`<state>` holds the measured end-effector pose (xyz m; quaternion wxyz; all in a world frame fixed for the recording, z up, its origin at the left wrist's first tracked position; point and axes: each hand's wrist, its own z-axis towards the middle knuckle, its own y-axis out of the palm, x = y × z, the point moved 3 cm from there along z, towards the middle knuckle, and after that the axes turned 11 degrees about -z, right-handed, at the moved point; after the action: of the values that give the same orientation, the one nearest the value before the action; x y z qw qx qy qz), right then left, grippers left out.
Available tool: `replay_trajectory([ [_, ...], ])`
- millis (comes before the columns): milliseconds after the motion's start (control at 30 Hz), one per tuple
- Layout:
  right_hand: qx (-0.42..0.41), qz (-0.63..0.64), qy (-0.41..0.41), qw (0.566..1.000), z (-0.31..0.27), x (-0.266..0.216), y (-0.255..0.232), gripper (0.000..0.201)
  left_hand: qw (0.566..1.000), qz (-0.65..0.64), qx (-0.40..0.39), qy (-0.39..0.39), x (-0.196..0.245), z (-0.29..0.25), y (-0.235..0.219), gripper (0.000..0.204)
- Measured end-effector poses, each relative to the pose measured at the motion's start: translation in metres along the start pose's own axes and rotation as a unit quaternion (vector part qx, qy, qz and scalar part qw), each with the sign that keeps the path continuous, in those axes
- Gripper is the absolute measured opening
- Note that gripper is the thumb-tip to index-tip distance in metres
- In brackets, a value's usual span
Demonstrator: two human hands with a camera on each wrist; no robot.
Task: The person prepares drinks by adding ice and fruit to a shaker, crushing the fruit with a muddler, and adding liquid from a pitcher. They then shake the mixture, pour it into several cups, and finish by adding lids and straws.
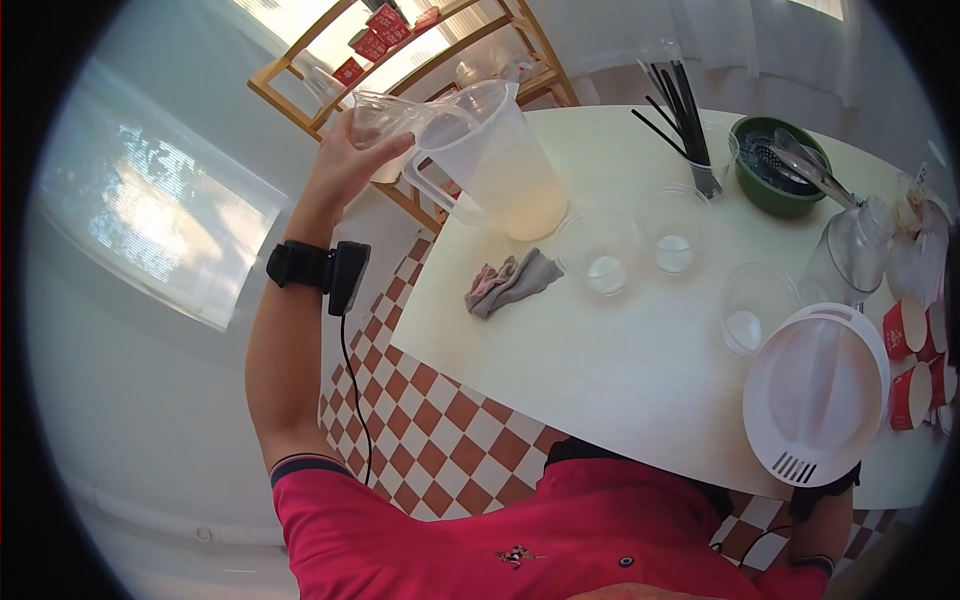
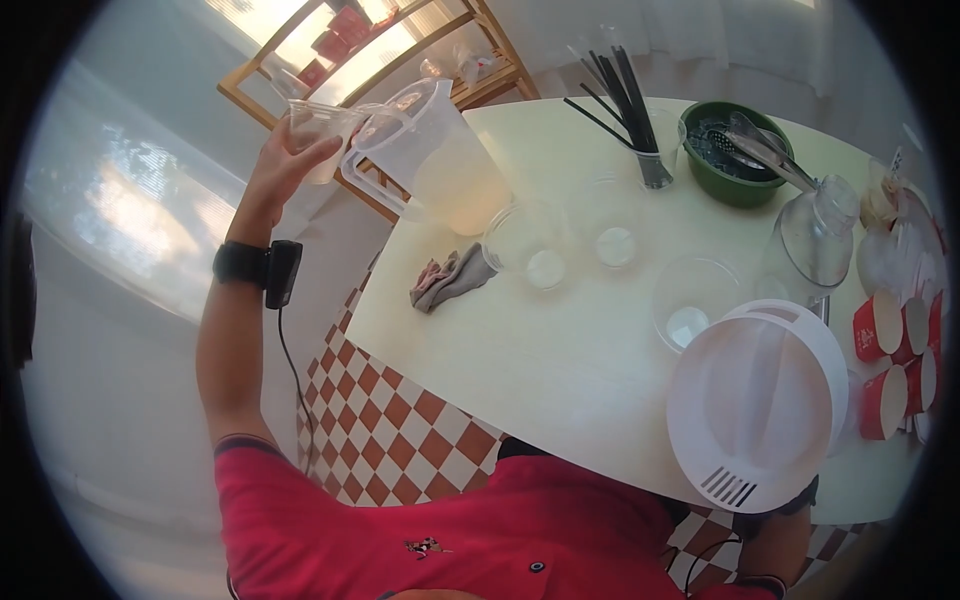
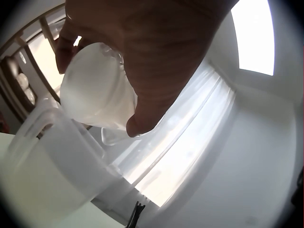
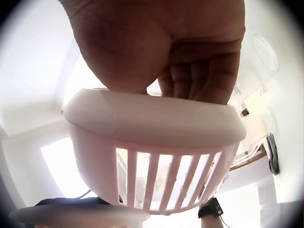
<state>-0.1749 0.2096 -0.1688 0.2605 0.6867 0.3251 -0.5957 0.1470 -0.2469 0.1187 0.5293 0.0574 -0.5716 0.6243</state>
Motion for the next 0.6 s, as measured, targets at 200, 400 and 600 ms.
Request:
replay_trajectory([
  [200,-0.016,0.005,0.008,1.000,0.005,0.001,0.010,0.034,0.994,0.109,-0.020,0.013,0.007,0.011,-0.009,0.104],
  [400,-0.028,0.002,0.017,0.999,0.008,0.003,0.023,0.034,0.966,0.249,-0.012,0.076,0.017,0.022,-0.021,0.106],
  [600,-0.039,0.001,0.020,0.999,0.009,0.004,0.030,0.034,0.897,0.396,0.013,0.194,0.039,0.020,-0.014,0.093],
])
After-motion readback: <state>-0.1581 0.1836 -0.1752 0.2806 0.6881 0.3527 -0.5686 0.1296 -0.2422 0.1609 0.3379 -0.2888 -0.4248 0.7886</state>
